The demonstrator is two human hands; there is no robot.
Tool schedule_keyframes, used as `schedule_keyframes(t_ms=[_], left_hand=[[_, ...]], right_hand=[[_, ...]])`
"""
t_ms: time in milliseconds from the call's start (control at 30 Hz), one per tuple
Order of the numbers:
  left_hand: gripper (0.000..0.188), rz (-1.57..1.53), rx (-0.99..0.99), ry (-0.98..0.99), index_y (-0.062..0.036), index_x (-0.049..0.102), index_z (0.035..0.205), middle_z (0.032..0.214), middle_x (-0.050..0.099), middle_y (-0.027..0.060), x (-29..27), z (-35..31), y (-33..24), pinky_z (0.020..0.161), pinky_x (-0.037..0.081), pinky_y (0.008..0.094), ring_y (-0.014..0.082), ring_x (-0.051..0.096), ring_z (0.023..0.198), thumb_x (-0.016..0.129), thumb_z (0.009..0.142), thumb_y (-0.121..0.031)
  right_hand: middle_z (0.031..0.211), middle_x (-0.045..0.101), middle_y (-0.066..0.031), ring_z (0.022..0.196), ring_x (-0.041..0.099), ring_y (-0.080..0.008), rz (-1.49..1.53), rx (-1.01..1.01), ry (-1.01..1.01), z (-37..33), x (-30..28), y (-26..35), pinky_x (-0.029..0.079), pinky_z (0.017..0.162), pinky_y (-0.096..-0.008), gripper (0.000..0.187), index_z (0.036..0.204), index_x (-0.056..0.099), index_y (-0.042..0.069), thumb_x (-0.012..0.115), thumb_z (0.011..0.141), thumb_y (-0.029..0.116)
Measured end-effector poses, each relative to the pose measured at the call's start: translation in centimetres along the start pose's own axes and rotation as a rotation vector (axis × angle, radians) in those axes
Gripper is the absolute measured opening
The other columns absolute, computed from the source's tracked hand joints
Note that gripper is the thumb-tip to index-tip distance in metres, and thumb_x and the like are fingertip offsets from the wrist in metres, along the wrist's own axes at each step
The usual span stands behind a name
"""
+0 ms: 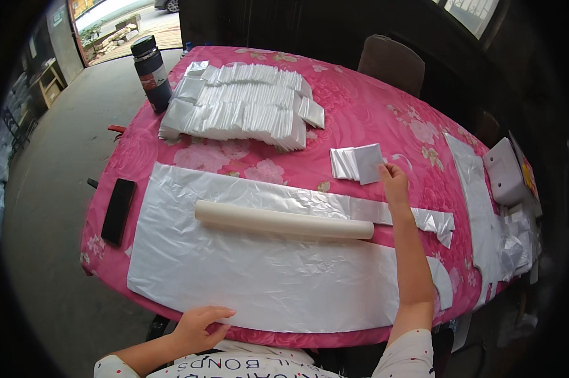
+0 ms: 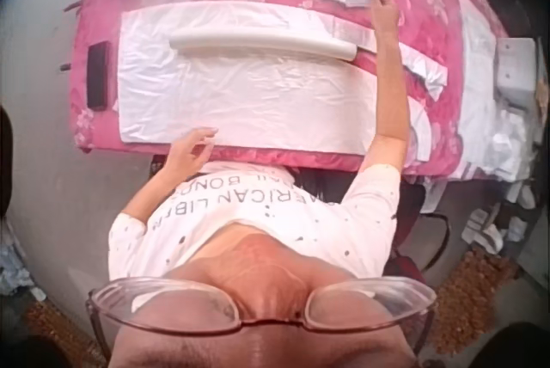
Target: The person repeatedly unrolls a white plastic sheet, tears off a small piece, folds it into a small square, and places it on a growing stack. The process is repeated continuously throughout the clip.
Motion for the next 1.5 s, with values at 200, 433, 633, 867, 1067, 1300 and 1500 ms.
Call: schedule_keyframes(t_ms=[200,433,633,867,1067,1300,1500], left_hand=[[0.029,0.092,0.074,0.052,-0.0097,0.061,0.109,0.102,0.064,0.0097,1.1,0.7,-1.2,0.070,0.053,0.0297,0.0241,0.063,0.086,0.063,0.080,-0.011],[0.031,0.120,0.138,-0.015,-0.0088,0.061,0.108,0.102,0.063,0.0148,1.0,0.7,-2.8,0.077,0.051,0.0378,0.0303,0.062,0.091,0.061,0.077,-0.007],[0.035,0.217,0.544,-0.047,-0.0097,0.062,0.107,0.101,0.064,0.0107,-0.7,1.7,-10.1,0.075,0.052,0.0368,0.0284,0.062,0.089,0.064,0.073,-0.004],[0.043,0.204,0.716,0.134,-0.0082,0.049,0.123,0.121,0.054,0.0091,4.4,4.6,-12.6,0.080,0.050,0.0337,0.0257,0.058,0.099,0.061,0.082,-0.013],[0.081,0.527,0.320,0.051,-0.0044,0.027,0.139,0.144,0.006,0.0308,8.0,6.9,-6.1,0.105,0.017,0.0553,0.0523,0.007,0.131,0.066,0.077,-0.038],[0.065,0.638,0.375,0.154,-0.0084,0.051,0.123,0.145,0.018,0.0218,11.8,7.6,-6.3,0.098,0.013,0.0680,0.0488,0.004,0.134,0.062,0.074,-0.049],[0.052,0.613,0.531,0.323,-0.0065,0.060,0.107,0.140,0.031,0.0190,15.2,8.1,-8.2,0.096,0.015,0.0718,0.0459,0.010,0.134,0.064,0.071,-0.044]], right_hand=[[0.073,0.065,-0.0140,0.068,0.063,-0.0269,-0.636,-0.060,-0.099,2.5,-2.3,-4.6,0.047,0.063,-0.0371,0.024,0.082,0.064,0.000,0.064,0.074,0.023],[0.102,0.056,-0.0189,0.098,0.052,-0.0342,-0.747,-0.283,-0.229,0.9,-2.1,-1.5,0.041,0.087,-0.0412,0.032,0.100,0.058,-0.002,0.066,0.075,0.015],[0.104,0.057,-0.0174,0.101,0.052,-0.0339,-0.598,-0.439,0.076,-6.2,1.8,5.0,0.040,0.089,-0.0408,0.035,0.101,0.058,-0.002,0.068,0.074,0.018],[0.092,0.060,-0.0153,0.090,0.055,-0.0335,-0.634,-0.521,0.498,-15.7,5.8,7.7,0.044,0.081,-0.0406,0.044,0.103,0.061,0.001,0.070,0.072,0.030],[0.097,0.058,-0.0169,0.092,0.053,-0.0329,-0.656,-0.273,0.730,-26.7,6.1,8.1,0.044,0.081,-0.0404,0.045,0.108,0.060,0.002,0.063,0.079,0.036],[0.140,0.032,-0.0196,0.130,0.031,-0.0331,-0.648,-0.469,0.778,-31.5,3.8,6.4,0.026,0.106,-0.0404,0.053,0.129,0.044,0.004,0.052,0.087,0.035],[0.142,0.031,-0.0189,0.131,0.029,-0.0320,-0.931,-0.356,0.461,-24.6,-7.6,0.6,0.021,0.108,-0.0401,0.056,0.134,0.037,0.001,0.050,0.088,0.030]])
Point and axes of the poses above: each hand's wrist, its own z-axis towards the middle knuckle, its own x-axis out of the palm, y = z × x, the point moved 9 cm from there along z, towards the middle knuckle
